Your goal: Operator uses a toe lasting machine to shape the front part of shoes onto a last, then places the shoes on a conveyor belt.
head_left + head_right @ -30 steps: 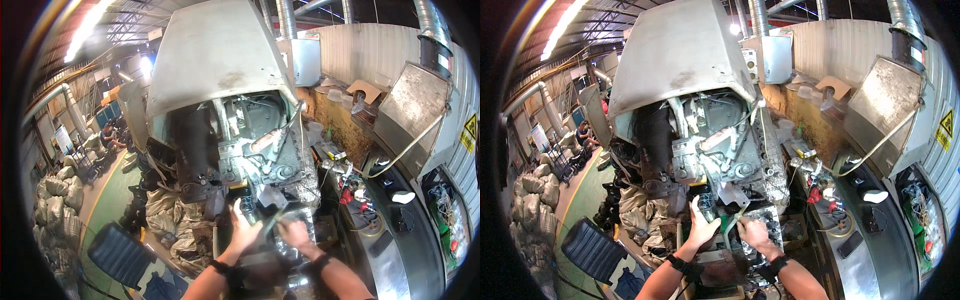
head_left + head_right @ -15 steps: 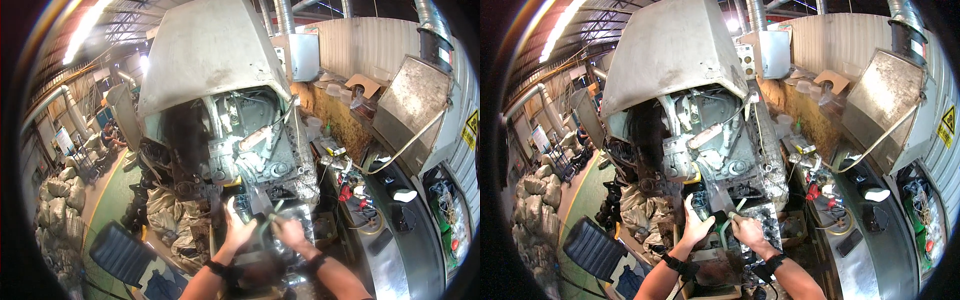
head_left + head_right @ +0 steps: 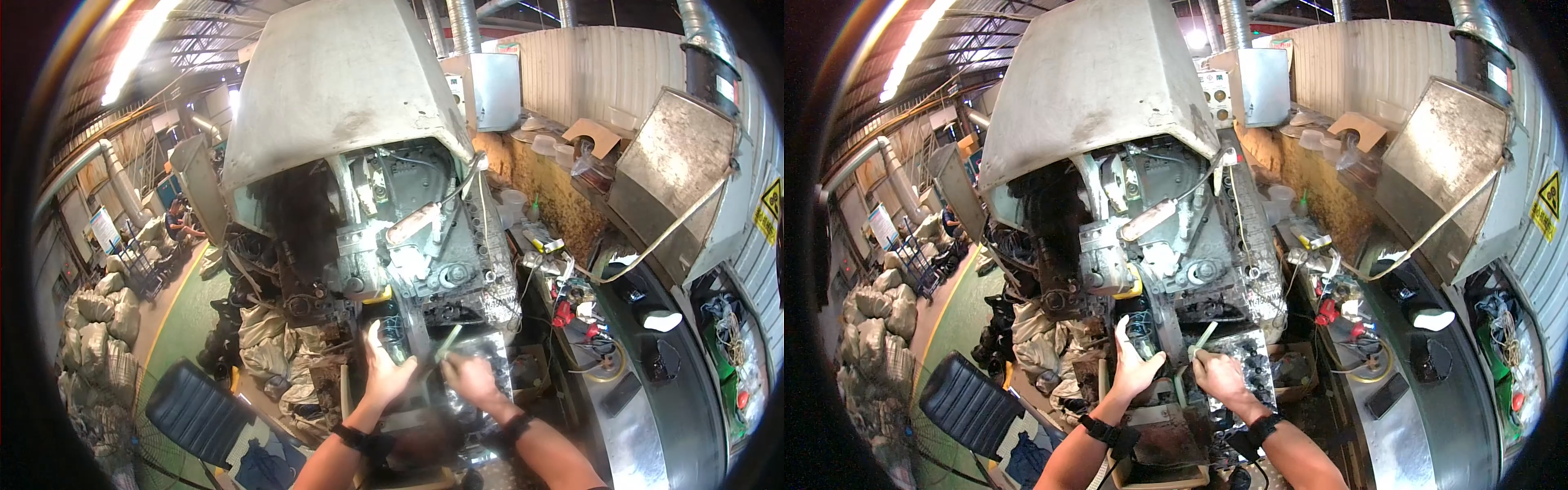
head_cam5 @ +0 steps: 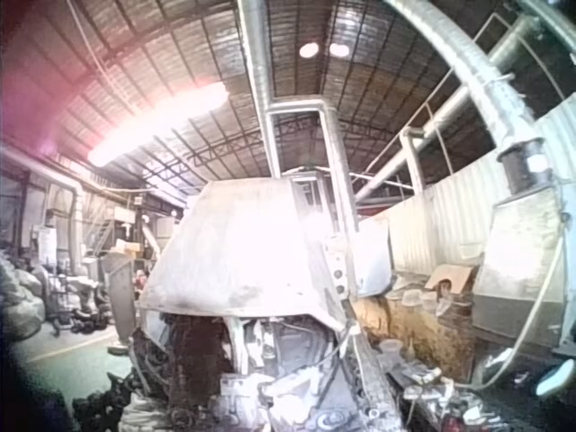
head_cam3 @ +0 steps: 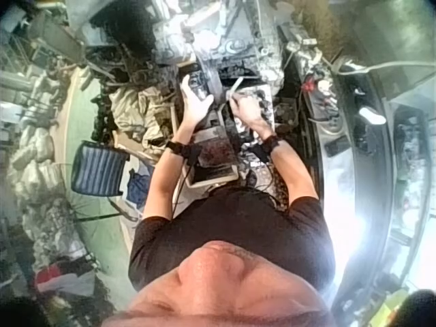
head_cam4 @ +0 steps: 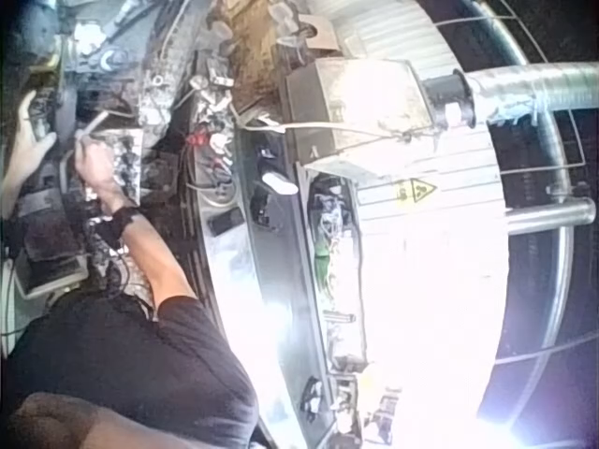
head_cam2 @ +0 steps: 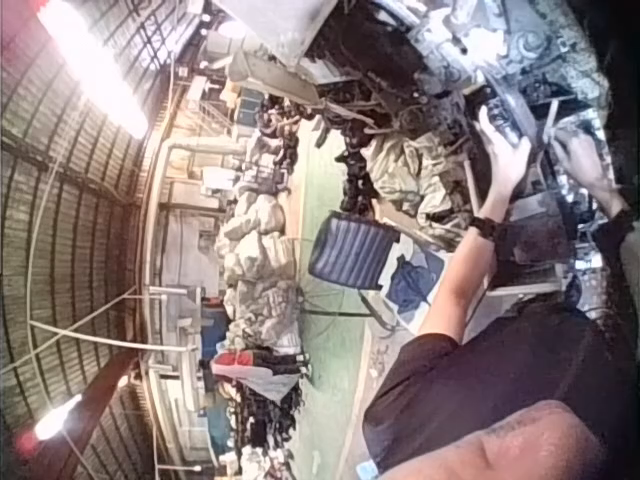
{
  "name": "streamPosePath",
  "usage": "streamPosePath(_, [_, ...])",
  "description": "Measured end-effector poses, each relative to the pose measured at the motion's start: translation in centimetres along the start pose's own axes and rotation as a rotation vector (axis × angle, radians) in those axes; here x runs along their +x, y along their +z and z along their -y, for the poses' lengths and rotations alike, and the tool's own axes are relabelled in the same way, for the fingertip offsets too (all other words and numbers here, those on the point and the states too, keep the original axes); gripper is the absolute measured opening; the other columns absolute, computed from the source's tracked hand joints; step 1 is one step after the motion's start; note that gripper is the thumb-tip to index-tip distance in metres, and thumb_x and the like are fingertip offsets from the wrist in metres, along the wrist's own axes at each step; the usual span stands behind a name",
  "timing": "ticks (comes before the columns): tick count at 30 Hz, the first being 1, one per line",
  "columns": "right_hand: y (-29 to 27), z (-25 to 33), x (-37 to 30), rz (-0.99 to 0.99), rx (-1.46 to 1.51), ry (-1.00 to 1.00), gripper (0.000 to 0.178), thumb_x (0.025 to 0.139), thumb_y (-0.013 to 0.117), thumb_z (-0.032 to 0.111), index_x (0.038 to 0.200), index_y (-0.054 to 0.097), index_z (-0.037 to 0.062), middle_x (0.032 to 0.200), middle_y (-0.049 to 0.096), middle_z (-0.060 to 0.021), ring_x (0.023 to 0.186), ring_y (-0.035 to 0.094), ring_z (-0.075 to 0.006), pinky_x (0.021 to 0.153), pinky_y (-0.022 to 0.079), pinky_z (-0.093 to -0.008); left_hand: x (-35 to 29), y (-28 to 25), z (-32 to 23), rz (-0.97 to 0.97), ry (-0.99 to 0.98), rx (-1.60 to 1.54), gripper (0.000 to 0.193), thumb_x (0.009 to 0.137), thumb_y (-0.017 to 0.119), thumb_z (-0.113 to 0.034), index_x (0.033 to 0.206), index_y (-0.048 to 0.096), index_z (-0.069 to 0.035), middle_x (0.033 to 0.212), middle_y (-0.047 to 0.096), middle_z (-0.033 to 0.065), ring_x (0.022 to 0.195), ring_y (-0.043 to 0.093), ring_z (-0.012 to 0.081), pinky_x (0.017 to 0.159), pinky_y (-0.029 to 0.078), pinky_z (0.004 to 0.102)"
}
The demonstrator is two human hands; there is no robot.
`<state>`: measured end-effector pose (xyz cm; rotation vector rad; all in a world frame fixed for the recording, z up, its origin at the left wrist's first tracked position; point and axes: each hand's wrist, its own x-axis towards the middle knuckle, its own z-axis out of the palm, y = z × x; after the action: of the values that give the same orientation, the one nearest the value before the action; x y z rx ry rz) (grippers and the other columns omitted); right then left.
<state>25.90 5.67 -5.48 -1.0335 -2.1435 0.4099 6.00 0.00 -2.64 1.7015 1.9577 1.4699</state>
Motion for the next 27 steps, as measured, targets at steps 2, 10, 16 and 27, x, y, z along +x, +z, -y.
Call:
streamPosePath(2, [-0.1,-0.3,0.0,0.001,-0.008,0.004,0.019,0.093,0.064,0.022,0.106,0.074,0.0133,0.075,0.070,-0.0142,0.064,0.068,-0.0346,0.063,0.056,-0.0442,0.1,0.2,-0.3,0.013,-0.021,-0.021,0.103,0.073,0.079,-0.006,0.153,0.014,-0.004,0.138,0.041,0.0232,0.127,0.045,0.0325,0.111,0.037,0.0430])
streamPosePath(10, [-0.1,-0.1,0.1,0.011,0.061,0.022,0.017,0.092,0.061,0.023,0.094,0.070,0.0094,0.076,0.069,-0.0199,0.069,0.068,-0.0412,0.067,0.055,-0.0510,0.1,0.1,-0.3,0.008,-0.008,-0.007,0.103,0.073,0.079,-0.007,0.153,0.014,-0.004,0.139,0.040,0.0235,0.127,0.044,0.0326,0.111,0.036,0.0434])
streamPosePath(16, [-0.2,-0.1,0.0,0.035,-0.011,0.008,0.017,0.093,0.063,0.021,0.103,0.073,0.0117,0.075,0.069,-0.0147,0.065,0.067,-0.0355,0.062,0.055,-0.0438,0.0,-0.1,-0.3,0.000,0.000,0.010,0.102,0.073,0.079,-0.007,0.152,0.014,-0.005,0.139,0.040,0.0236,0.128,0.043,0.0334,0.112,0.036,0.0439])
streamPosePath(27, [-0.7,0.9,0.1,0.005,0.031,0.035,0.017,0.095,0.060,0.023,0.098,0.071,0.0102,0.080,0.070,-0.0185,0.071,0.068,-0.0388,0.066,0.055,-0.0479,-0.2,-0.1,-0.5,-0.004,-0.007,0.011,0.102,0.073,0.079,-0.009,0.152,0.014,-0.004,0.142,0.036,0.0244,0.132,0.040,0.0353,0.114,0.033,0.0447])
